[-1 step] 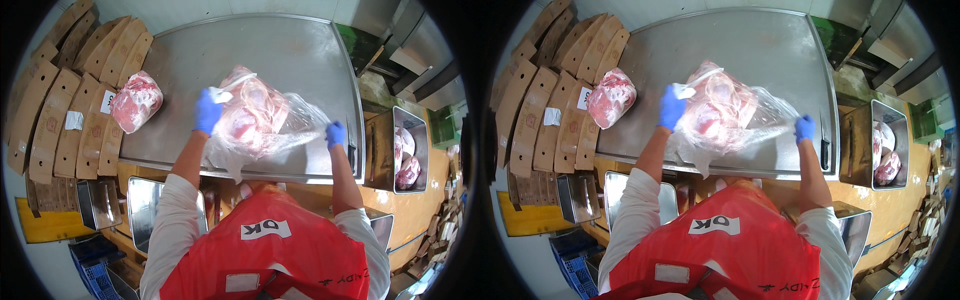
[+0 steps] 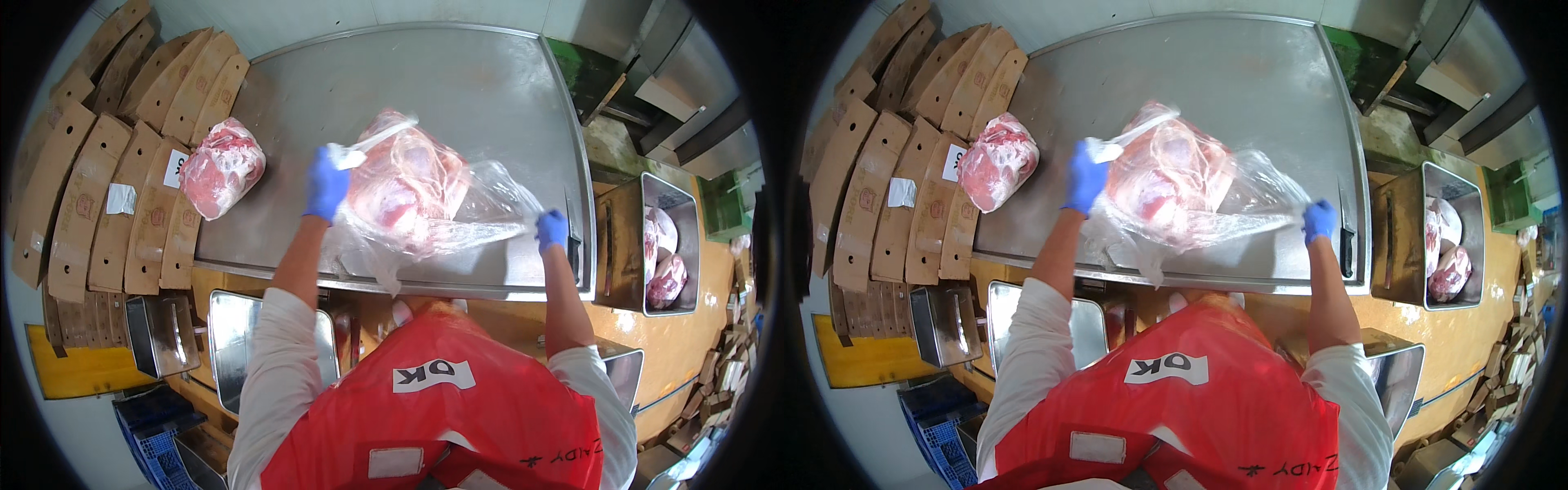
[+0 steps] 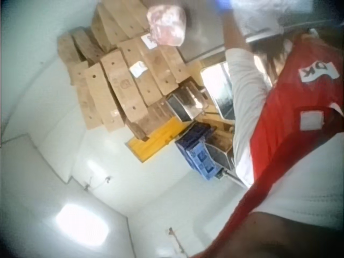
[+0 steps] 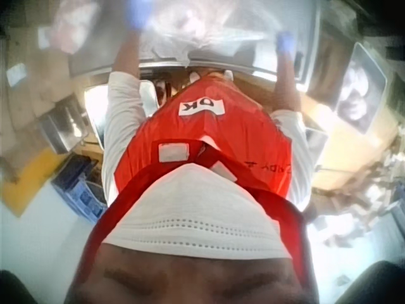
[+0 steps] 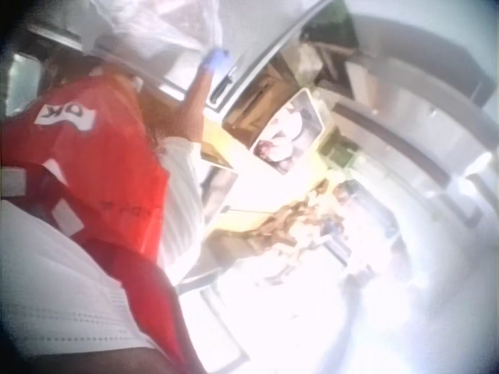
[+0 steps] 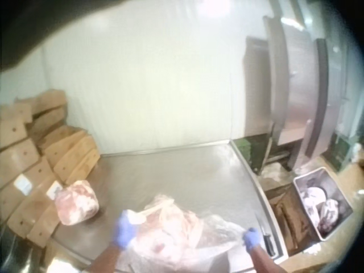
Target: The person removes large cuts of meat from plastic bags on a stainless steel table, places them into metal trays, and then repacks them into new plastic bags. The person handles the meat with gloved hands and arranges the packaged items in trays.
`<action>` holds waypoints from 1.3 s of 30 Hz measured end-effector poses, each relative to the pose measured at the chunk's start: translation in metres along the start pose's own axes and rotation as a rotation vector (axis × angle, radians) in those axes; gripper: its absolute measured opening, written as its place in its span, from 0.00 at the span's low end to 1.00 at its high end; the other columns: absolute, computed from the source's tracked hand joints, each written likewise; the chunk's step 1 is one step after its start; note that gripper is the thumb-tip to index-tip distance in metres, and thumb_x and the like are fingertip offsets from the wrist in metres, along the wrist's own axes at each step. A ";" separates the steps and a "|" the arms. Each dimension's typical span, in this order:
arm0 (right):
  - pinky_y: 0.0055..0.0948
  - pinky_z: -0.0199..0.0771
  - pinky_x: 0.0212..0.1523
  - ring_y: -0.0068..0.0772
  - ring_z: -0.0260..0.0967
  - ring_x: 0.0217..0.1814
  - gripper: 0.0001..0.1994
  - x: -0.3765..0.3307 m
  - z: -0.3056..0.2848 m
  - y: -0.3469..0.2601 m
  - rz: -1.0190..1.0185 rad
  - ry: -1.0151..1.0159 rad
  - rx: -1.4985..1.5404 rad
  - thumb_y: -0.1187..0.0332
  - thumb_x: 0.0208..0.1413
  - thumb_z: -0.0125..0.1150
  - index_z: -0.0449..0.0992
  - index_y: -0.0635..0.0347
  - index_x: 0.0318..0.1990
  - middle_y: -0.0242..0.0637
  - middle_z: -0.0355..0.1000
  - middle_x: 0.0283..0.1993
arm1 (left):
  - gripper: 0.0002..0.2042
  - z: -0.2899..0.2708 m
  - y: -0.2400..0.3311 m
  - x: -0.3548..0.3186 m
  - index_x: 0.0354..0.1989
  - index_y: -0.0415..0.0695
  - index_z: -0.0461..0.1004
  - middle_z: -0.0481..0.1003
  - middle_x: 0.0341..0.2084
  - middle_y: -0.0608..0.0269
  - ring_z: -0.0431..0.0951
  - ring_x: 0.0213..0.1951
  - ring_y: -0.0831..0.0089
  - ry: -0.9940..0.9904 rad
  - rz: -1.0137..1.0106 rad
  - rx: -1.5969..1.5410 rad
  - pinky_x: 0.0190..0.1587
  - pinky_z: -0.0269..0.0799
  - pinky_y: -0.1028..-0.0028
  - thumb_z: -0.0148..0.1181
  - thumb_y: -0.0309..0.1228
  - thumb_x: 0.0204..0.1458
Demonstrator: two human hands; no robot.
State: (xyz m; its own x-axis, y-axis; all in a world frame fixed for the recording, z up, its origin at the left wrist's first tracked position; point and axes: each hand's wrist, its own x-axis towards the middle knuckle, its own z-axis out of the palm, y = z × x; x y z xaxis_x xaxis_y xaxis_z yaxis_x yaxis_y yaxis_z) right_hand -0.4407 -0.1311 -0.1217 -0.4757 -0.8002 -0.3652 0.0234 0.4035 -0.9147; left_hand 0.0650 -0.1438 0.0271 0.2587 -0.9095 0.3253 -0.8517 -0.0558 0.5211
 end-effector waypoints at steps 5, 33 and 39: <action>0.34 0.69 0.14 0.29 0.64 0.17 0.03 -0.025 -0.056 0.085 0.131 0.045 -0.033 0.78 0.46 0.51 0.71 0.63 0.25 0.37 0.68 0.21 | 0.20 -0.083 -0.126 -0.005 0.49 0.34 0.69 0.77 0.42 0.43 0.78 0.46 0.48 0.234 -0.335 -0.051 0.50 0.73 0.58 0.62 0.28 0.48; 0.37 0.73 0.40 0.39 0.73 0.35 0.10 -0.076 0.100 0.102 -0.385 -0.663 -0.805 0.65 0.58 0.59 0.78 0.65 0.36 0.43 0.78 0.31 | 0.31 0.034 -0.110 -0.226 0.47 0.30 0.75 0.80 0.38 0.48 0.81 0.40 0.63 -0.473 -0.554 -0.050 0.43 0.77 0.64 0.69 0.48 0.45; 0.33 0.74 0.36 0.30 0.74 0.32 0.08 -0.076 0.115 0.083 -0.251 -0.818 -0.749 0.70 0.54 0.62 0.81 0.65 0.38 0.39 0.79 0.30 | 0.27 -0.001 -0.091 -0.234 0.56 0.36 0.71 0.78 0.44 0.57 0.79 0.44 0.69 -0.745 -0.773 -0.570 0.45 0.76 0.69 0.67 0.38 0.50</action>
State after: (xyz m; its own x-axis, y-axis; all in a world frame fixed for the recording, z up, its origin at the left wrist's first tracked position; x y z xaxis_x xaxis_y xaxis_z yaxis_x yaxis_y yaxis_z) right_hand -0.3017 -0.0882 -0.1896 0.3303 -0.8348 -0.4405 -0.6535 0.1345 -0.7449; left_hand 0.0825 0.0752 -0.0955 0.1244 -0.7408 -0.6601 -0.2183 -0.6694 0.7101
